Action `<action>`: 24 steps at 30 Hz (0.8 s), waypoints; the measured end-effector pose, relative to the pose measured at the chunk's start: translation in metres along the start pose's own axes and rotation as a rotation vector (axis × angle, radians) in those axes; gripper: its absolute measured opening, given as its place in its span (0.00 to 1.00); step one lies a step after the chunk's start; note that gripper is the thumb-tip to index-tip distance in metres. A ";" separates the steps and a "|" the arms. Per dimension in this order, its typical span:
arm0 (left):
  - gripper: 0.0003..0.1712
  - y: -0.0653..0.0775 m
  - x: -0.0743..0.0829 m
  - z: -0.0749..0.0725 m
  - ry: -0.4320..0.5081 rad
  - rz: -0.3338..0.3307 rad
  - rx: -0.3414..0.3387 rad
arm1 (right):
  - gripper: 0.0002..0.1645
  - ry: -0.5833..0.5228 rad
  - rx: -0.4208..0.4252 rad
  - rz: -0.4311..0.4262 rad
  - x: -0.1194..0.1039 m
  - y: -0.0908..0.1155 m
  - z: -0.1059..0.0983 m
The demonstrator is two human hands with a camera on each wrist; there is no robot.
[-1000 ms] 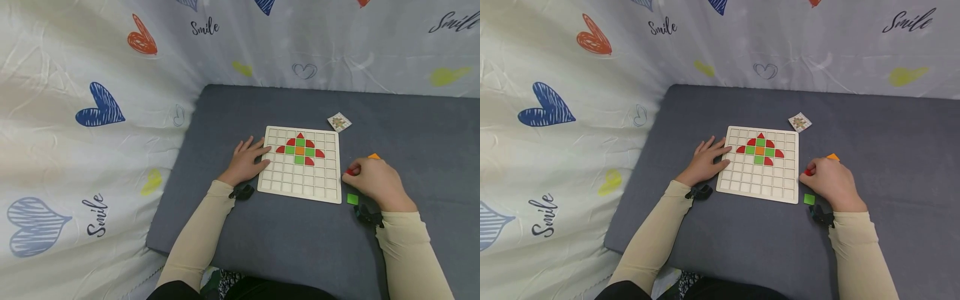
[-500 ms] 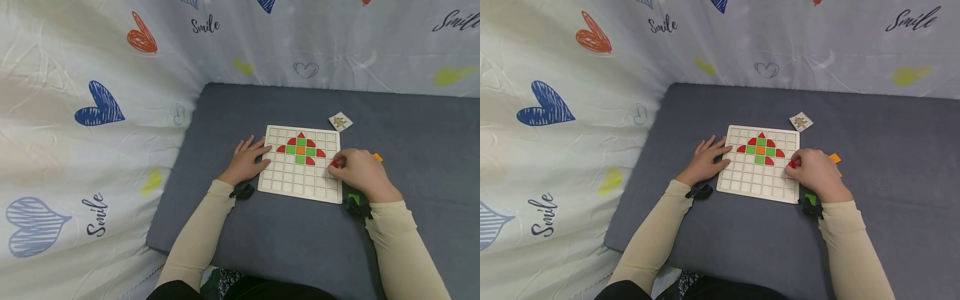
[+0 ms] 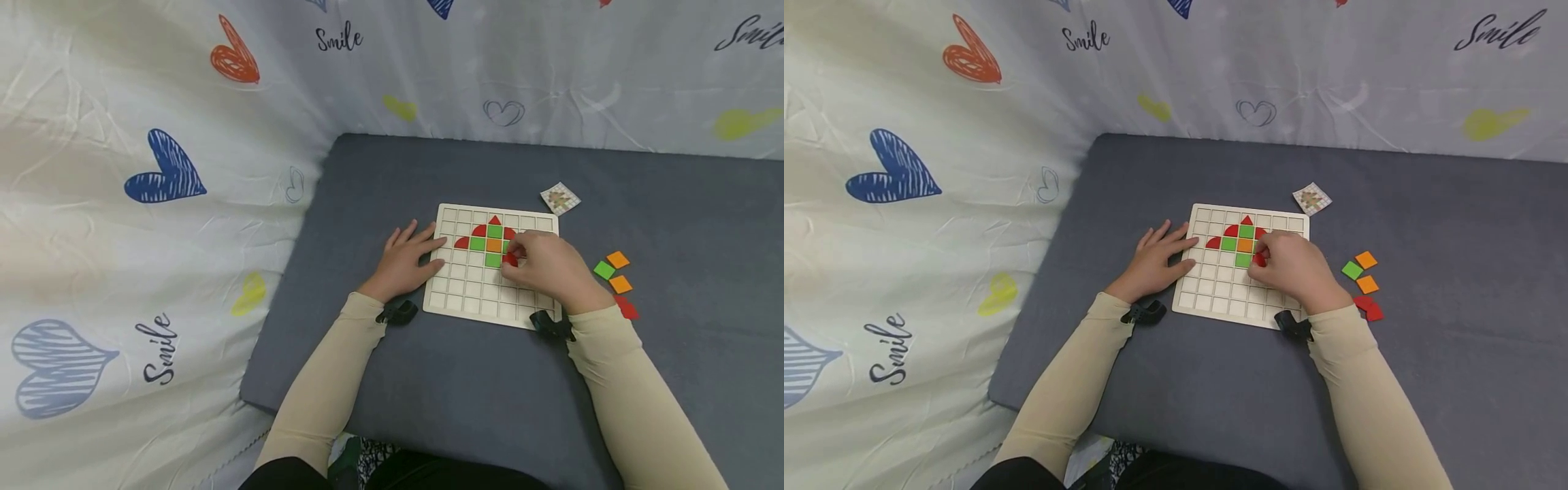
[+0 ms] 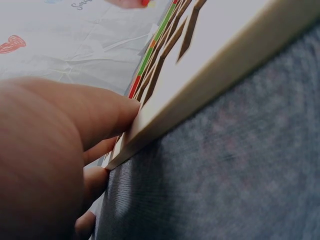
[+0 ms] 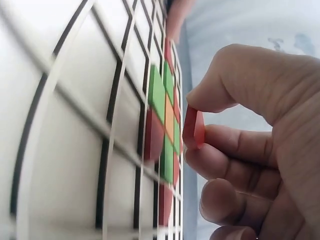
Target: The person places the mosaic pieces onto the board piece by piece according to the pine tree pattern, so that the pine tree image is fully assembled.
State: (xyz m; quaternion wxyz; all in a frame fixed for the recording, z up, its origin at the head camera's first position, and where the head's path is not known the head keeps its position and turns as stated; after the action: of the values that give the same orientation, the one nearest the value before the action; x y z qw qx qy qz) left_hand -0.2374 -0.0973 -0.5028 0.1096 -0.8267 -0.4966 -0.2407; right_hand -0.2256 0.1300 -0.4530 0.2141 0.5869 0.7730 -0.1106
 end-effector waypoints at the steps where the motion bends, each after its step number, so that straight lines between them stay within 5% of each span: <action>1: 0.32 0.000 0.000 0.000 0.003 0.002 0.000 | 0.16 -0.004 -0.003 -0.006 -0.003 -0.002 0.001; 24: 0.32 0.000 -0.001 0.000 -0.008 0.013 0.002 | 0.16 -0.030 -0.122 -0.145 -0.036 -0.022 0.029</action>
State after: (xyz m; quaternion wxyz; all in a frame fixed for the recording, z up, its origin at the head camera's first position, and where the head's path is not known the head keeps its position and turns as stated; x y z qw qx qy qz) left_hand -0.2381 -0.0980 -0.5031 0.1098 -0.8308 -0.4919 -0.2361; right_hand -0.2332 0.0810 -0.4637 0.2525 0.5137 0.8153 -0.0875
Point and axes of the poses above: each hand's wrist, its own y-axis away from the middle knuckle, its own z-axis out of the palm, x = y × z, the point moved 8 cm from there along -y, towards the middle knuckle, and after that the axes turned 4 degrees about z, right-handed, at the moved point
